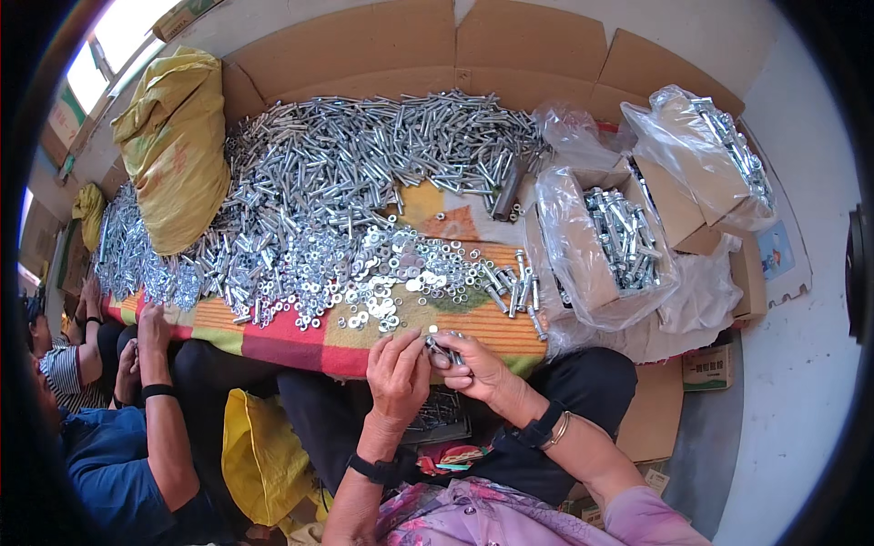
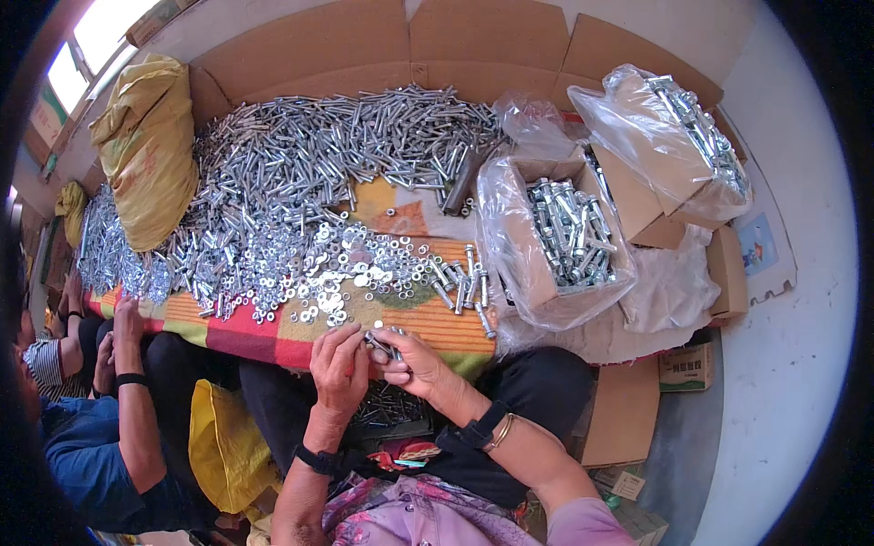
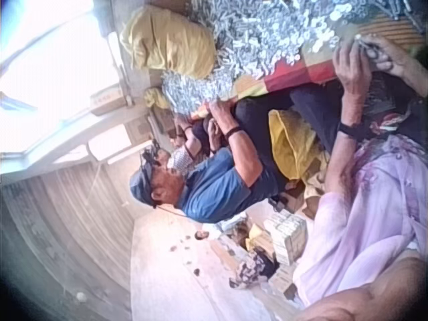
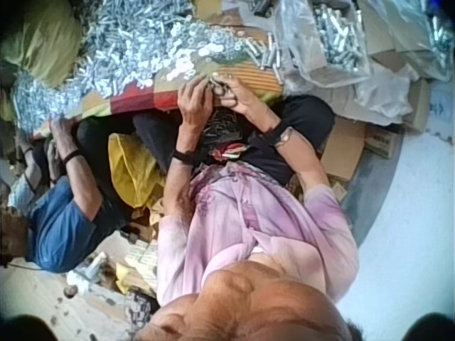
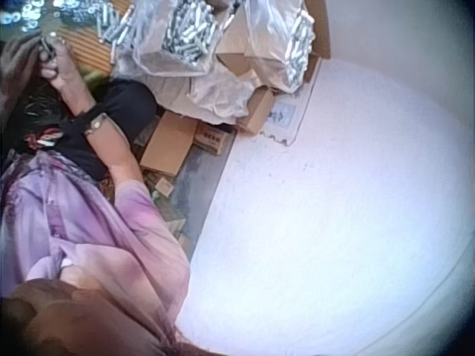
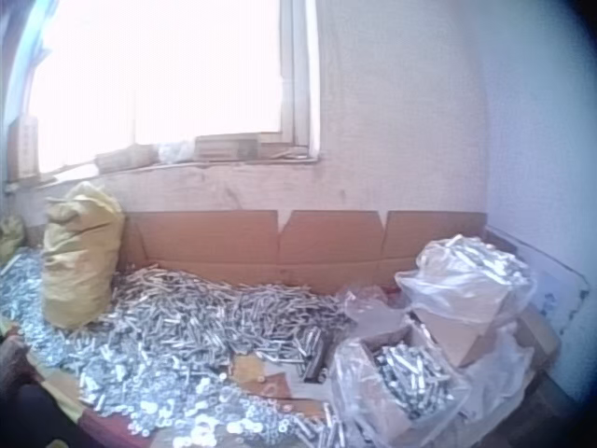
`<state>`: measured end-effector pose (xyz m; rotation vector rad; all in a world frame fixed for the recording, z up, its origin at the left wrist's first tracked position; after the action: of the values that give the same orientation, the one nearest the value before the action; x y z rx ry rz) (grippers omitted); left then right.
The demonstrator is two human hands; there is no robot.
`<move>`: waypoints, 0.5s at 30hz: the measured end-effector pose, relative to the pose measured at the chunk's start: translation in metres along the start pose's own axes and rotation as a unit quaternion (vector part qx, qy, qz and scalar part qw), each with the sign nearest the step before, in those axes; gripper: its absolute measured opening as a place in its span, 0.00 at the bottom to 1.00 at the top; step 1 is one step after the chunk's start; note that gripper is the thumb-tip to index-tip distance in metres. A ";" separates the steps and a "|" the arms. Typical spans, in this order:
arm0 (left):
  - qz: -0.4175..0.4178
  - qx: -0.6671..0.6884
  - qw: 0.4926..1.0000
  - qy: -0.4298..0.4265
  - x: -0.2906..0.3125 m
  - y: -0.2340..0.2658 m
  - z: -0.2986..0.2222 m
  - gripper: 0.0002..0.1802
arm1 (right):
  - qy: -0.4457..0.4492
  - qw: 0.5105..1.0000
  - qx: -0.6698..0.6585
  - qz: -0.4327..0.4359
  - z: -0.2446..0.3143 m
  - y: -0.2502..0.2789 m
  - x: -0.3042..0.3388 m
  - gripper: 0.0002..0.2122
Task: Sorting and assembling metal bolts and washers from a large pile into smaller groups.
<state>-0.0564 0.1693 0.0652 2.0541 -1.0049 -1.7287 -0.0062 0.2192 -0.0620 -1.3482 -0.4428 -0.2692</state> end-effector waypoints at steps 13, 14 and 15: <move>0.001 0.083 0.996 0.036 0.014 0.004 0.011 0.11 | 0.082 0.971 0.173 -0.141 0.013 -0.003 0.014 0.06; 0.001 0.082 0.996 0.036 0.015 0.007 0.019 0.11 | 0.082 0.971 0.173 -0.141 0.013 -0.005 0.015 0.06; -0.023 0.053 0.996 0.070 0.018 0.015 0.037 0.10 | 0.086 0.976 0.157 -0.127 0.014 -0.008 0.015 0.06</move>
<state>-0.0952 0.1548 0.0516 2.2452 -1.0330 -1.5590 0.0020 0.2324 -0.0461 -0.9496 -0.4905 -0.5012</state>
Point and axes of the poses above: each hand's wrist, its own x-axis away from the middle knuckle, its own y-axis out of the back of the hand, z = x × y, the point moved 10 cm from there along -x, towards the middle knuckle, and after that the axes turned 15 degrees about -y, right-handed, at the moved point
